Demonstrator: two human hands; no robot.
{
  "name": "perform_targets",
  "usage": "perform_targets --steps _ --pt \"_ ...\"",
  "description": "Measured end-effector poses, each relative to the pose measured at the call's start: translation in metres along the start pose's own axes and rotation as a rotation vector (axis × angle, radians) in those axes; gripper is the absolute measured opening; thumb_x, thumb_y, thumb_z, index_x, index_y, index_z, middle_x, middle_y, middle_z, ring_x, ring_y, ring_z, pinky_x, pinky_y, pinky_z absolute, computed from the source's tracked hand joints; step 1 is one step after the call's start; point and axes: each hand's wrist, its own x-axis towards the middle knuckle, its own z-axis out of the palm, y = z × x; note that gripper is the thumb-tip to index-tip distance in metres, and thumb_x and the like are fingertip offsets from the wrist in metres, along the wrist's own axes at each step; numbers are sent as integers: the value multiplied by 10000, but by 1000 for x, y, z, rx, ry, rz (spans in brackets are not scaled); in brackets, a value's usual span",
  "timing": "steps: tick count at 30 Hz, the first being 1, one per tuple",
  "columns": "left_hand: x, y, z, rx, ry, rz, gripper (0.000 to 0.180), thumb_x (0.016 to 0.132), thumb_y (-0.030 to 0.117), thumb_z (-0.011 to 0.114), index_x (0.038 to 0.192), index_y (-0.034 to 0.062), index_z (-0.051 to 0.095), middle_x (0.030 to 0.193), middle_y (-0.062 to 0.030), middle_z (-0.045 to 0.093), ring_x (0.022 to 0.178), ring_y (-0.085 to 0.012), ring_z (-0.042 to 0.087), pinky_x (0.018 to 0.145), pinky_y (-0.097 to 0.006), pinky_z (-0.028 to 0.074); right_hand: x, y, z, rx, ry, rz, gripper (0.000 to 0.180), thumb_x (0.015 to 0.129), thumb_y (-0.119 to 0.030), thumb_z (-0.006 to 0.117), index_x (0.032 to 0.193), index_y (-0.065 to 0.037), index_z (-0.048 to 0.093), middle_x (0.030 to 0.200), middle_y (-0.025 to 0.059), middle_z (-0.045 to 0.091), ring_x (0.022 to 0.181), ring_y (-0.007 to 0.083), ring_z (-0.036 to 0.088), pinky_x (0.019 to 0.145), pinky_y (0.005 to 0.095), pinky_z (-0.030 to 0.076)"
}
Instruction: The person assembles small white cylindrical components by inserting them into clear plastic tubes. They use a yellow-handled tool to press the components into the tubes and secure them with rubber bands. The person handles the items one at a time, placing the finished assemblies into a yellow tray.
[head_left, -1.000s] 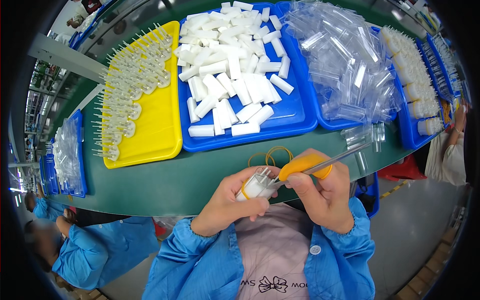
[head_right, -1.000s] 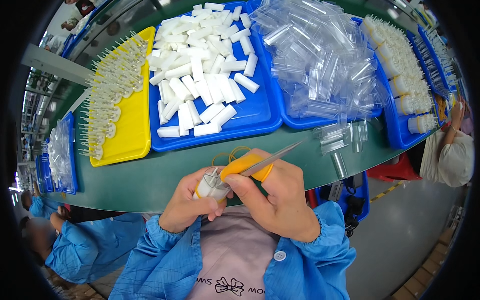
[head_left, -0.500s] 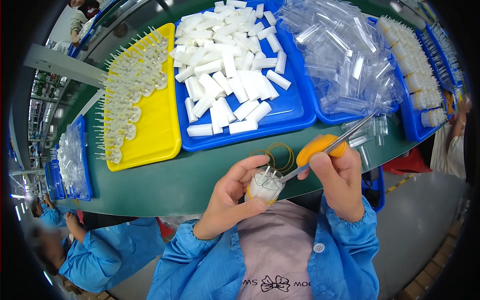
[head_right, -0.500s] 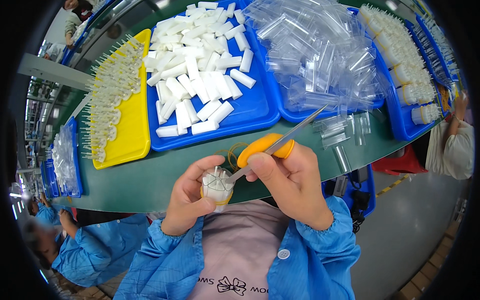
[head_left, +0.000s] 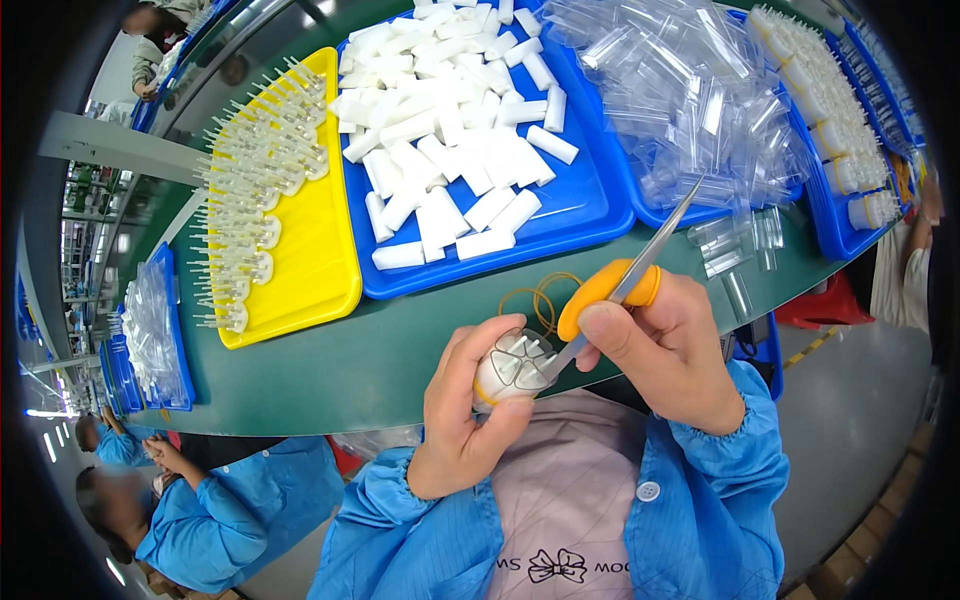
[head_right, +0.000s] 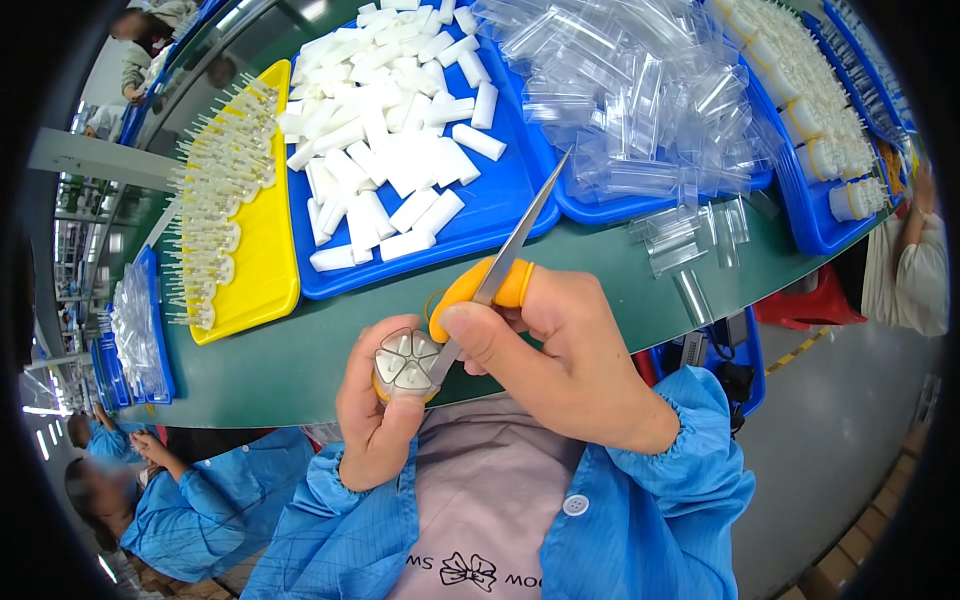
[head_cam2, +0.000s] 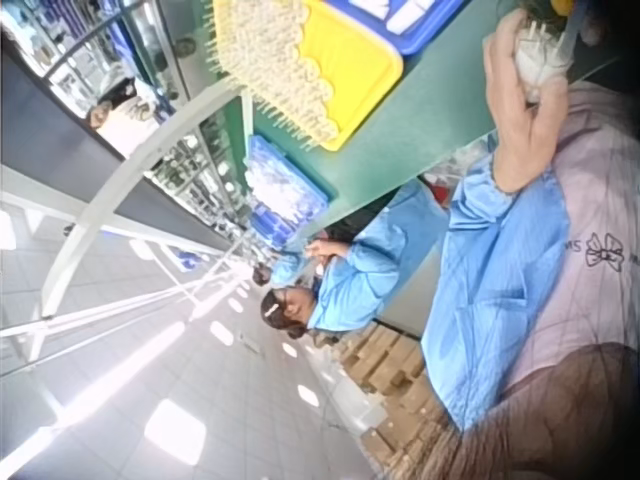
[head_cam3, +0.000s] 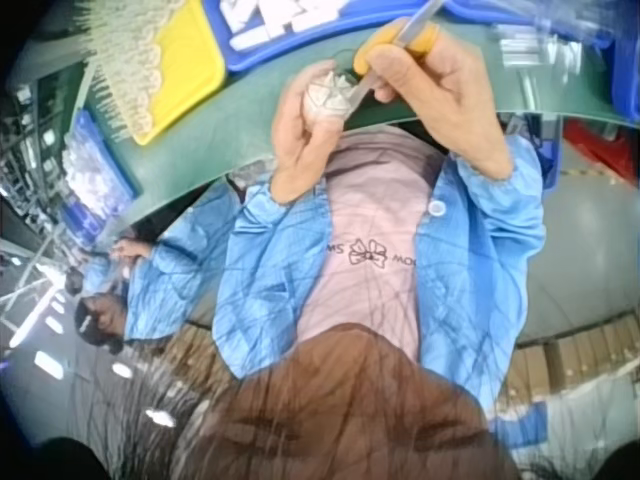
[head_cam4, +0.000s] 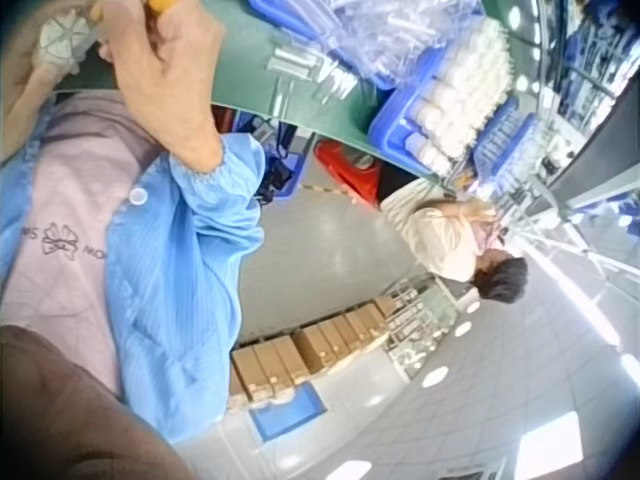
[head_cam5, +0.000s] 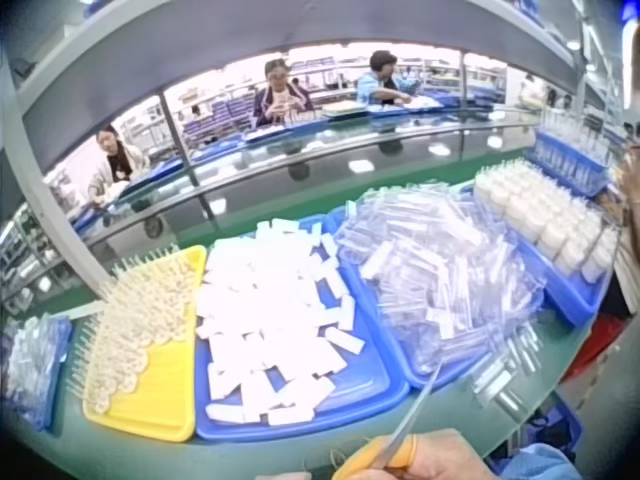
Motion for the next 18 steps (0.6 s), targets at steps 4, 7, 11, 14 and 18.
perform_targets --steps 4,7,11,14,18 --pt "5 -2 -2 64 -17 32 463 789 88 575 1230 -14 477 1019 -115 535 886 -185 530 789 -272 421 -2 -4 -1 -465 -44 -258 139 832 -110 622 849 28 618 758 126 609 626 215 585 532 285 453" --pt "2 -6 1 -226 -18 -197 441 830 127 553 1238 -19 470 1021 -104 545 878 -167 535 782 -264 429 -3 -1 7 -686 -20 -468 141 776 -102 653 849 17 629 791 127 609 643 266 584 532 324 461" --pt "10 -2 -5 -606 -133 -492 472 878 254 535 1252 -23 456 1016 -100 567 853 -160 549 759 -264 447 -1 7 6 -597 -8 -502 144 772 -106 658 862 5 639 800 116 620 645 249 591 538 322 465" --pt "14 -9 -11 -922 -327 -490 547 886 360 511 1257 -36 443 988 -110 583 828 -165 556 723 -269 455 0 4 0 -342 74 -365 138 839 -123 613 865 10 636 763 96 626 635 174 589 551 275 457" --pt "16 -18 -9 -1005 -366 -497 592 899 410 472 1270 -49 424 1041 -122 569 846 -176 561 721 -283 461 0 0 -9 -102 143 -204 181 903 -145 565 880 25 621 740 66 626 634 93 570 562 225 445"
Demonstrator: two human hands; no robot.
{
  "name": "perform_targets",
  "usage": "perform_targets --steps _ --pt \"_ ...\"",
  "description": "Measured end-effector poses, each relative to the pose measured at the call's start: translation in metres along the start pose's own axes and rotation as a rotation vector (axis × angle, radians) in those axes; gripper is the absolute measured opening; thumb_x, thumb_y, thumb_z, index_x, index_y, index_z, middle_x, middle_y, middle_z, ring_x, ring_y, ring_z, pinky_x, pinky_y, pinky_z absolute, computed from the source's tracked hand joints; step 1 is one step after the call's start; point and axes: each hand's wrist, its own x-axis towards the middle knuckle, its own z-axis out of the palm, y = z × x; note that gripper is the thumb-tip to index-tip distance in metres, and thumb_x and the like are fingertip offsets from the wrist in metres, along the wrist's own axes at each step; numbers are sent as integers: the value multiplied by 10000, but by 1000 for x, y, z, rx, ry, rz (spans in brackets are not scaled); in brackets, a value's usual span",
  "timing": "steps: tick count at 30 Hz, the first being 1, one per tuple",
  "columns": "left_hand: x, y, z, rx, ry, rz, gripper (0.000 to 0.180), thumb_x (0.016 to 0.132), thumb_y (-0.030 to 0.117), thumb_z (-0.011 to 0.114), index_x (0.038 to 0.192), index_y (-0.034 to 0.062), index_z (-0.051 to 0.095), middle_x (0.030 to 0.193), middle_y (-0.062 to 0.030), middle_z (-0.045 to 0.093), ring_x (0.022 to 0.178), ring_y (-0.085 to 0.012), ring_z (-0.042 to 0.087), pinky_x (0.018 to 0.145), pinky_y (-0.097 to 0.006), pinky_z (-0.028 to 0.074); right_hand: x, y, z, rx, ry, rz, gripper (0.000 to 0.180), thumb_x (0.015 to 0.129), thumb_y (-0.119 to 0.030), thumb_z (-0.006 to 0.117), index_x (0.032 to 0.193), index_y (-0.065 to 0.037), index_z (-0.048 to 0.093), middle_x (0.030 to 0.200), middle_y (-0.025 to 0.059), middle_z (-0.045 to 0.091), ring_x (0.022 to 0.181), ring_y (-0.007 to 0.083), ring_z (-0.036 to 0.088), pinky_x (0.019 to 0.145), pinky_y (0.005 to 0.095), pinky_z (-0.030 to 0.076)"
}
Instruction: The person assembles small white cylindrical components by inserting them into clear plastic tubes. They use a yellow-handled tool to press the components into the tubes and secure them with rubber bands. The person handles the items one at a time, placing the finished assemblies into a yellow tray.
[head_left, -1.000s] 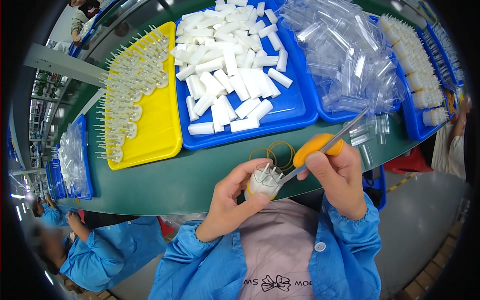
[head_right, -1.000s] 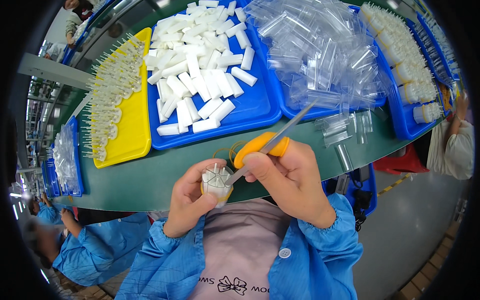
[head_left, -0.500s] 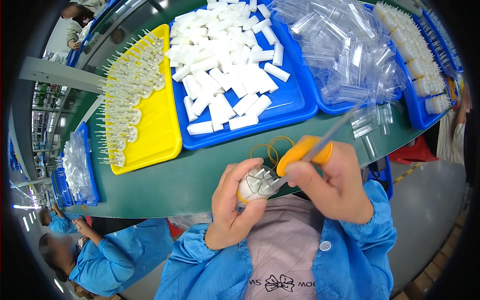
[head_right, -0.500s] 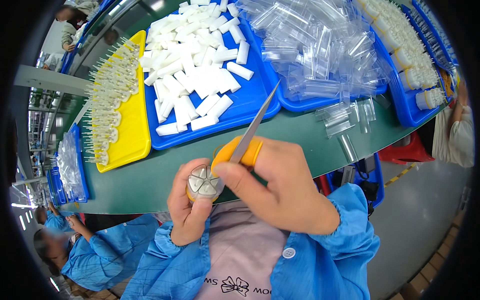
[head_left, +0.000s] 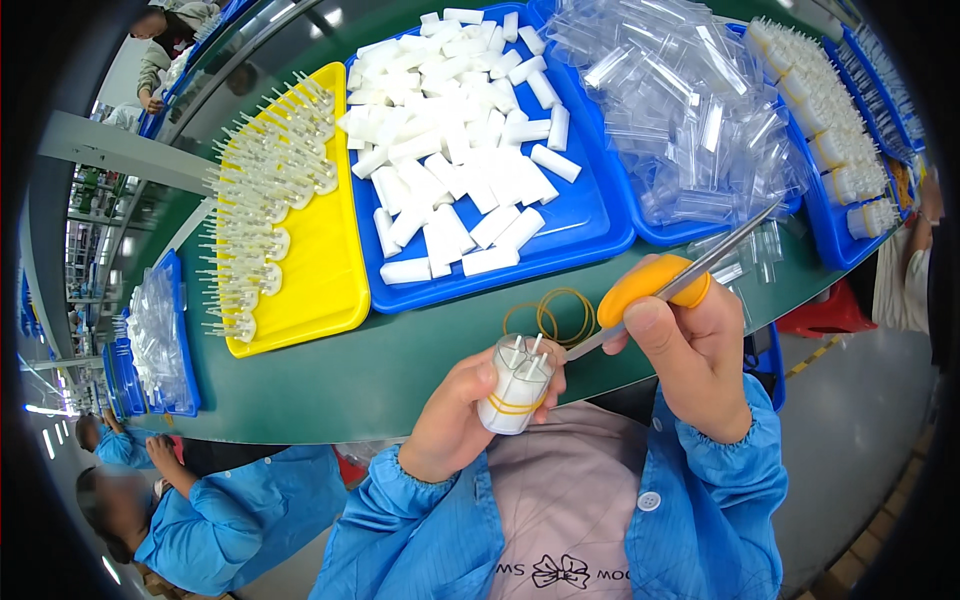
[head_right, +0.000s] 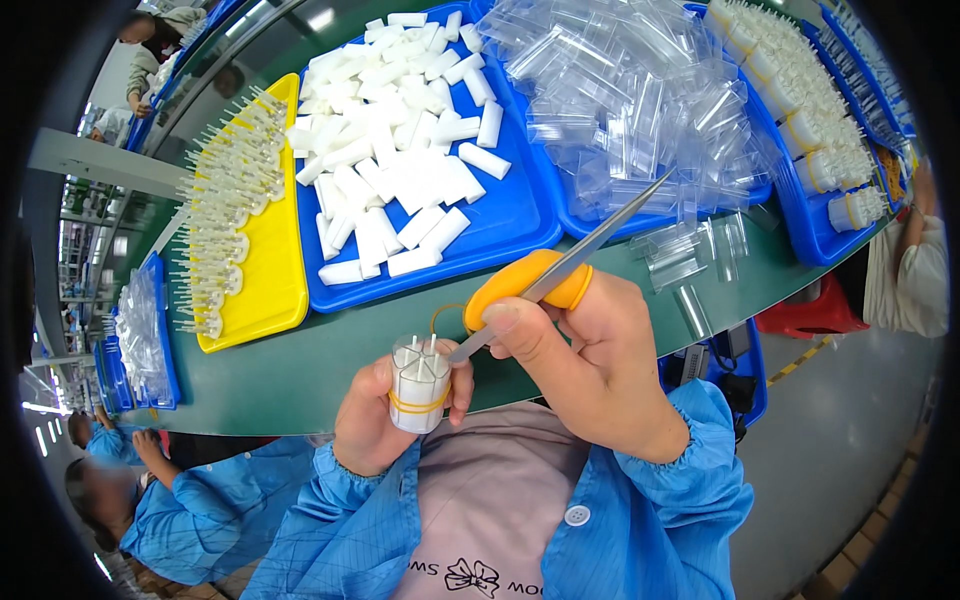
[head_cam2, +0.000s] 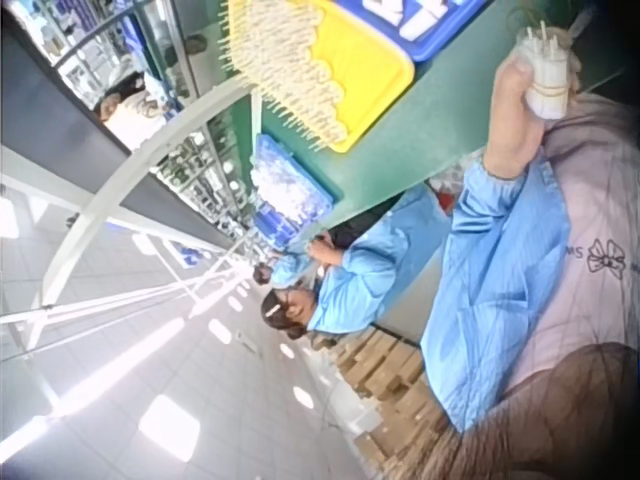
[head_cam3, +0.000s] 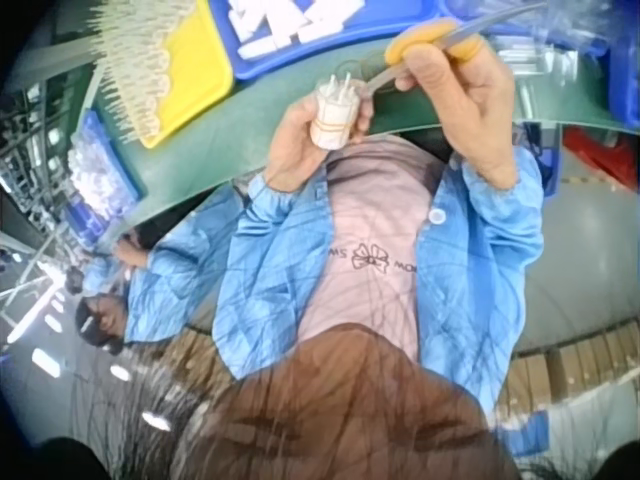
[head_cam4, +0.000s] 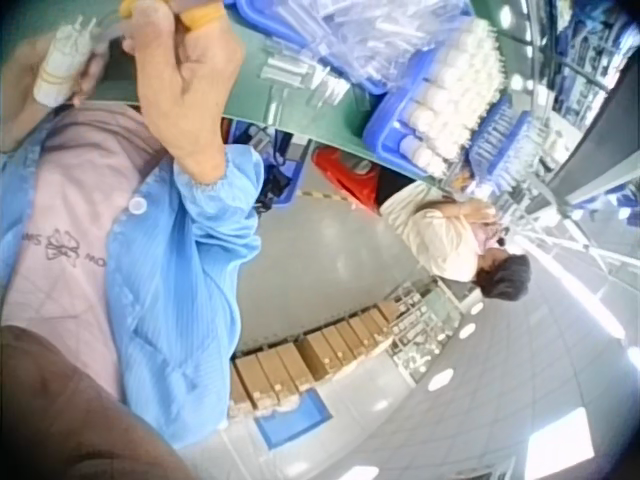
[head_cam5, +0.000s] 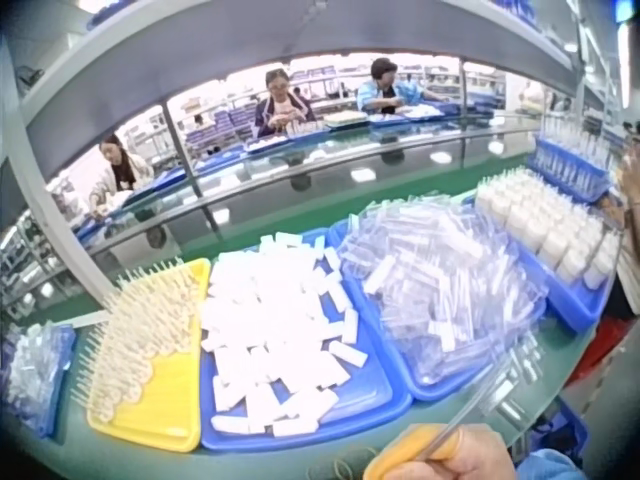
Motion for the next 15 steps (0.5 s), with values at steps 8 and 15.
perform_targets --steps 8,15 --pt "3 5 19 23 133 -85 714 925 489 424 1393 -26 264 1132 -127 515 908 -193 556 762 -310 470 1 2 -3 57 -104 115 236 919 -200 560 964 31 548 862 89 587 711 119 579 638 241 479" --pt "0 3 8 -23 -45 -3 766 882 482 526 1397 -17 257 1111 -115 507 899 -186 546 747 -286 468 4 3 2 74 -76 90 198 925 -167 546 937 28 570 815 67 617 693 78 549 614 218 459"
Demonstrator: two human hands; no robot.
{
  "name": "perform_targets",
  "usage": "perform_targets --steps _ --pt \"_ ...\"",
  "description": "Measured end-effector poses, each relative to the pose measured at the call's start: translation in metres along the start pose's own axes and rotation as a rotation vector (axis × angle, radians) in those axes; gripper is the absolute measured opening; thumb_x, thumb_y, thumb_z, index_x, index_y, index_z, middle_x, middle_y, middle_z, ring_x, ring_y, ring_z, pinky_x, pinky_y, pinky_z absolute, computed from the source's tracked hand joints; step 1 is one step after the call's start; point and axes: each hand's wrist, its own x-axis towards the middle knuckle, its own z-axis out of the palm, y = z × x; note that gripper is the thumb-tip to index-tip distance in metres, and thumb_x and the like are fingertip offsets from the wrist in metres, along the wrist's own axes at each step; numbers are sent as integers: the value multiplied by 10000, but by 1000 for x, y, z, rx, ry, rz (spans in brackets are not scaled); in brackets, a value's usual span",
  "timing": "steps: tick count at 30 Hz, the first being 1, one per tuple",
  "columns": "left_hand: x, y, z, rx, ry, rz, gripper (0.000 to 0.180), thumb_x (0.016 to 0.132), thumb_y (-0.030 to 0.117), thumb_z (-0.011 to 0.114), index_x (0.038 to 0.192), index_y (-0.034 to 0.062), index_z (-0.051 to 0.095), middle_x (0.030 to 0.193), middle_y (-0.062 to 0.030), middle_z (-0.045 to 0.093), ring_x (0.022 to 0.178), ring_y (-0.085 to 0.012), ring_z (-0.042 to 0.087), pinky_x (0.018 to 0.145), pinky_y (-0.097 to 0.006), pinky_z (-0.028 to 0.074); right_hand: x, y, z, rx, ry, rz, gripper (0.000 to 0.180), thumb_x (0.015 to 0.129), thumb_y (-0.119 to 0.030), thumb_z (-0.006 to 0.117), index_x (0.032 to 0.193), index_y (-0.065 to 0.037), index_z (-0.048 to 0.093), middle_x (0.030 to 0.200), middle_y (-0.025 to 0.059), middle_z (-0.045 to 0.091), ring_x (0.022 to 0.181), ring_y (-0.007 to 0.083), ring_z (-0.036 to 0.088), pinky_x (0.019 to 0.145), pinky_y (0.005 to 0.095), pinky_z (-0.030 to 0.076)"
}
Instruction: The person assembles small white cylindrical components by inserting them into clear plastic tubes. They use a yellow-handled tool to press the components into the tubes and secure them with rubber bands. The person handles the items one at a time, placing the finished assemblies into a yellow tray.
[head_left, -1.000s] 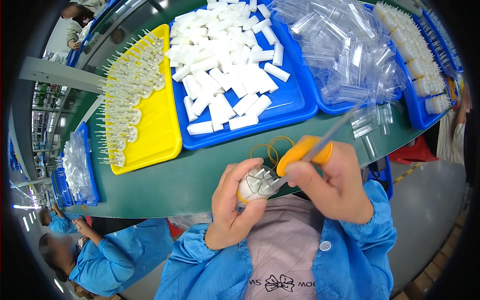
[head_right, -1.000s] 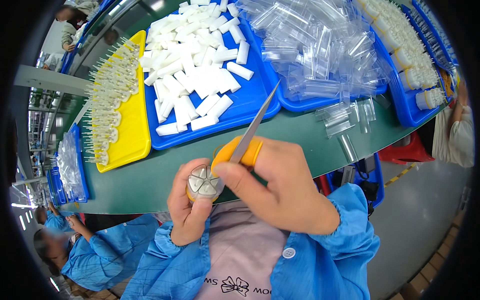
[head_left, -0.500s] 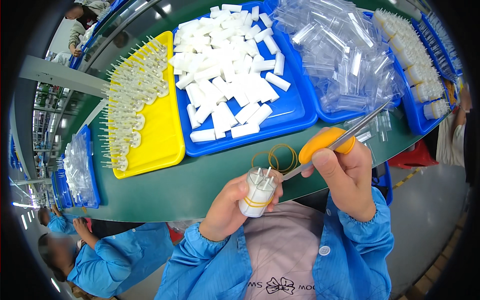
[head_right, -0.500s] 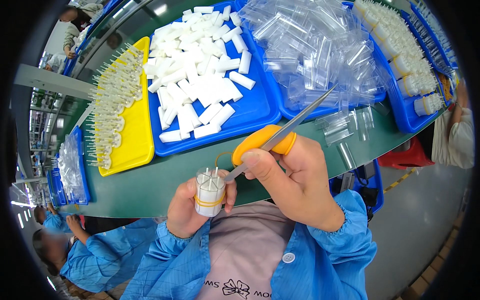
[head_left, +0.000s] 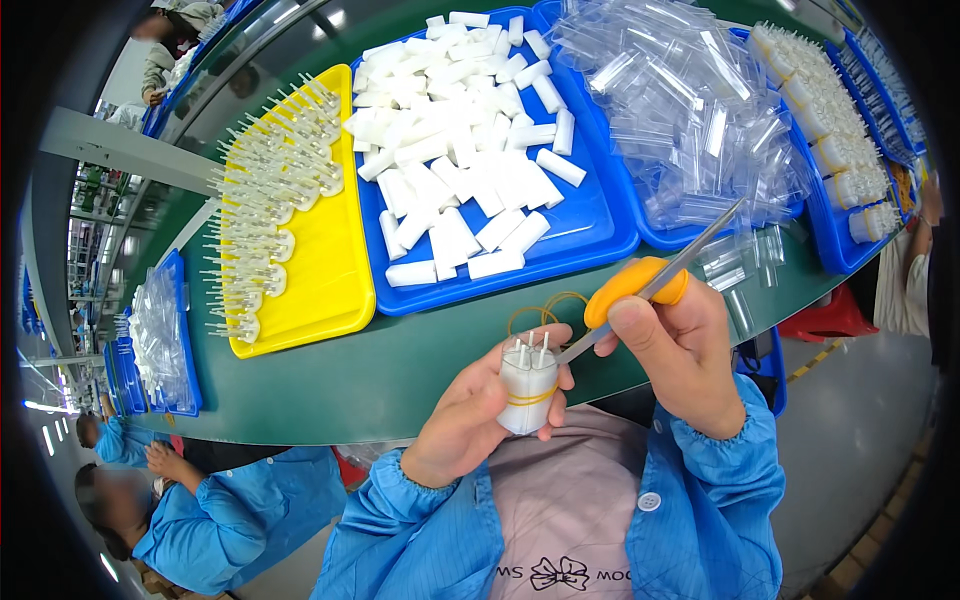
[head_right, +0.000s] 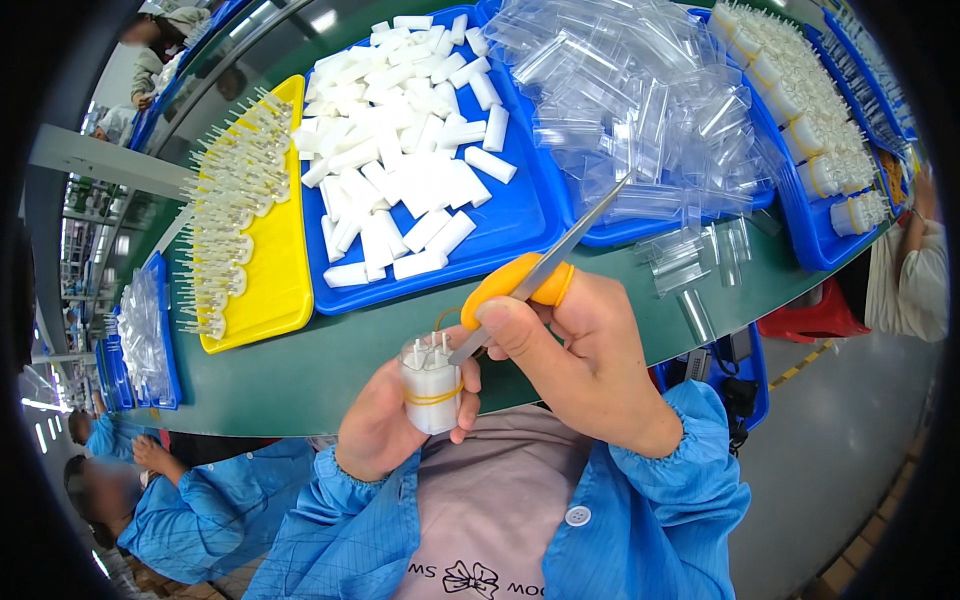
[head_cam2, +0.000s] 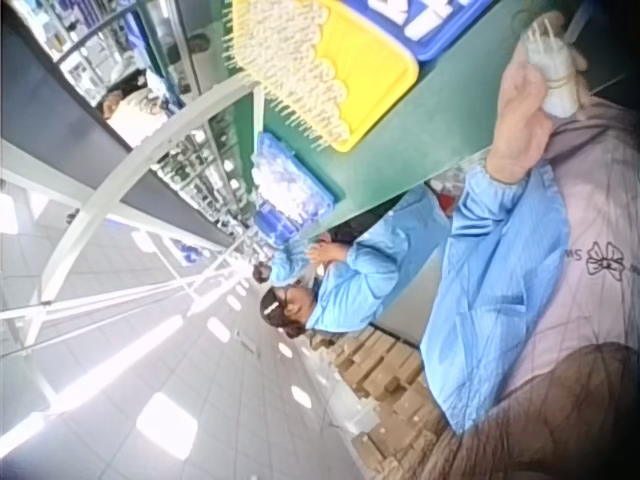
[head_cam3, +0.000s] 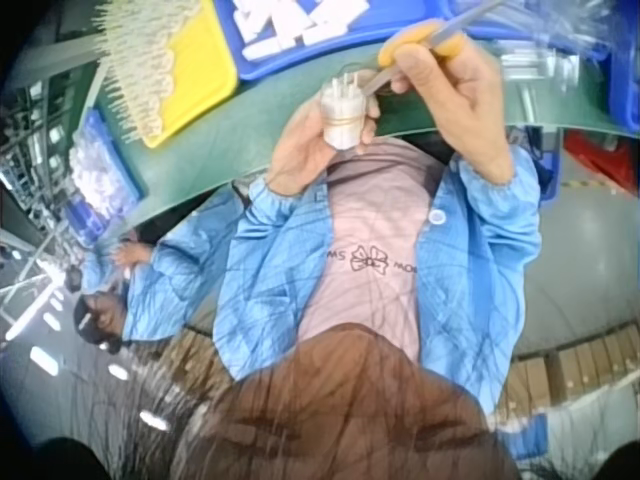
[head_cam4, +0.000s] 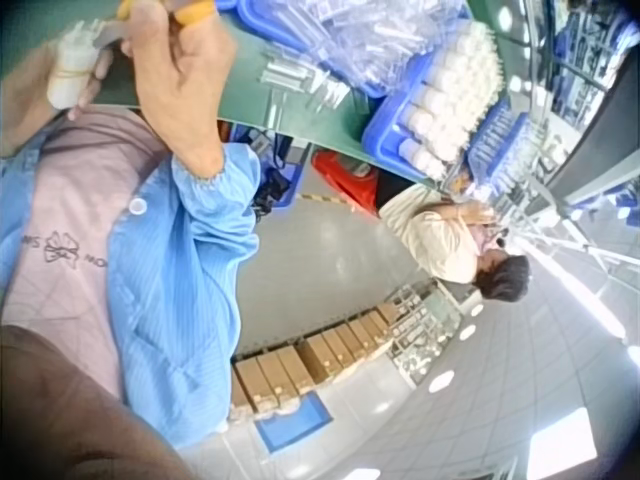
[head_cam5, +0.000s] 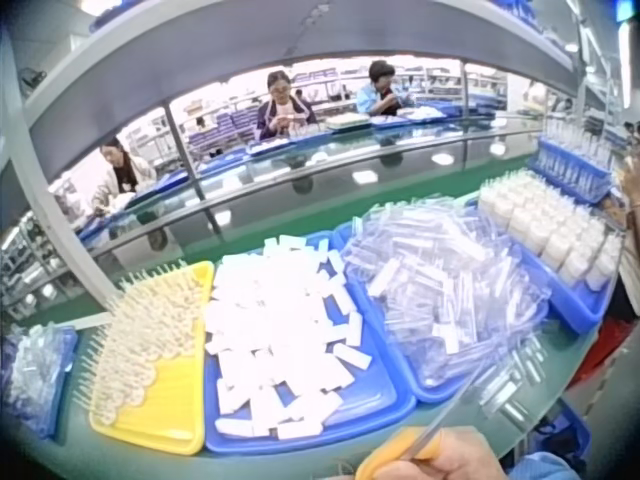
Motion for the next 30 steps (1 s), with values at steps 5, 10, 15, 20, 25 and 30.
perform_targets --steps 5,10,15,20,25,30 --pt "-1 0 3 57 15 0 713 871 362 589 1396 -2 273 1115 -102 503 892 -166 539 741 -274 464 0 2 4 67 22 -22 187 928 -152 539 926 29 583 785 62 630 671 63 542 598 210 455" --pt "-5 1 6 226 89 -3 644 878 228 606 1397 23 285 1160 -94 491 943 -145 523 789 -267 462 1 0 8 45 -24 -57 188 924 -144 542 917 38 592 772 68 630 648 77 564 570 220 459" --pt "-4 -1 12 333 153 15 639 873 167 618 1393 12 282 1217 -87 474 1060 -145 492 872 -276 445 2 1 9 -56 -47 -51 195 909 -144 559 897 42 615 755 84 635 645 104 592 564 240 470" --pt "-2 0 19 430 253 13 781 822 329 684 1394 2 264 1094 -68 522 929 -141 544 771 -270 468 2 -1 9 -113 -74 -26 184 893 -135 572 892 39 628 761 96 641 640 132 605 570 258 473" --pt "-4 -6 15 589 217 92 593 867 139 624 1357 -7 323 1214 -94 481 1097 -150 471 944 -277 371 1 1 4 -241 -111 -53 160 873 -119 583 885 31 637 791 125 645 674 207 624 599 289 476" --pt "-3 -10 14 637 247 115 585 861 149 632 1343 -10 342 1200 -99 484 1091 -148 467 937 -275 367 -2 5 1 -350 -129 -120 154 872 -115 583 887 28 638 813 127 645 693 211 623 614 294 478"
